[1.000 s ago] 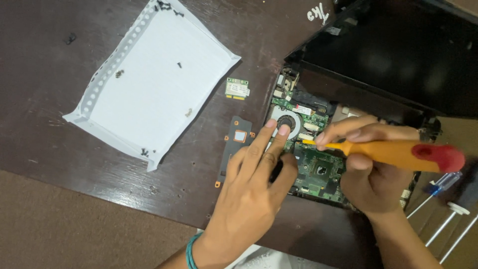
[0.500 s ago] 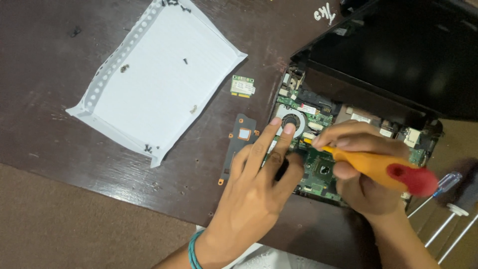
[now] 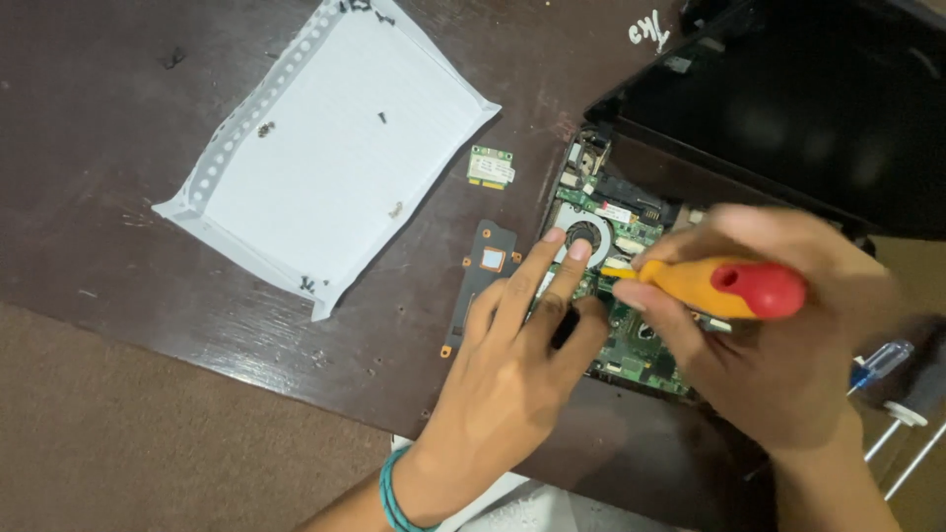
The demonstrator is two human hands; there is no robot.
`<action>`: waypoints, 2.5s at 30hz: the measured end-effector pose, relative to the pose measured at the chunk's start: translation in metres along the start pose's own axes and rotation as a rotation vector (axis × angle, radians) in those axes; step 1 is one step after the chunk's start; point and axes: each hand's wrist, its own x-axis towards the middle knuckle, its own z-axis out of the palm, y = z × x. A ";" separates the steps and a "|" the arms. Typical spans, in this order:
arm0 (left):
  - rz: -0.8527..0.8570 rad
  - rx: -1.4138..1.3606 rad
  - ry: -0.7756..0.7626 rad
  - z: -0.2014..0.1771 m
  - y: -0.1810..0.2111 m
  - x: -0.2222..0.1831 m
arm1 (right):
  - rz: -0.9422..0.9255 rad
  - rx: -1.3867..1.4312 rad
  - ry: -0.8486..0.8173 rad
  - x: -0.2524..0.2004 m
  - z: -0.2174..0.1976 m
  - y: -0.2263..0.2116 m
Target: Removing screws from a laptop motherboard and detaching a small internal component using a screwdriver.
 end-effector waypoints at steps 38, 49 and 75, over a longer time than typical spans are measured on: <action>0.055 0.154 0.015 0.006 0.003 -0.005 | -0.435 0.158 0.199 0.004 -0.006 0.004; 0.060 0.128 -0.002 0.006 0.002 -0.006 | -0.429 0.086 0.158 0.001 -0.018 0.005; 0.021 0.035 0.187 -0.001 0.009 0.009 | -0.381 0.175 0.078 0.000 -0.025 0.007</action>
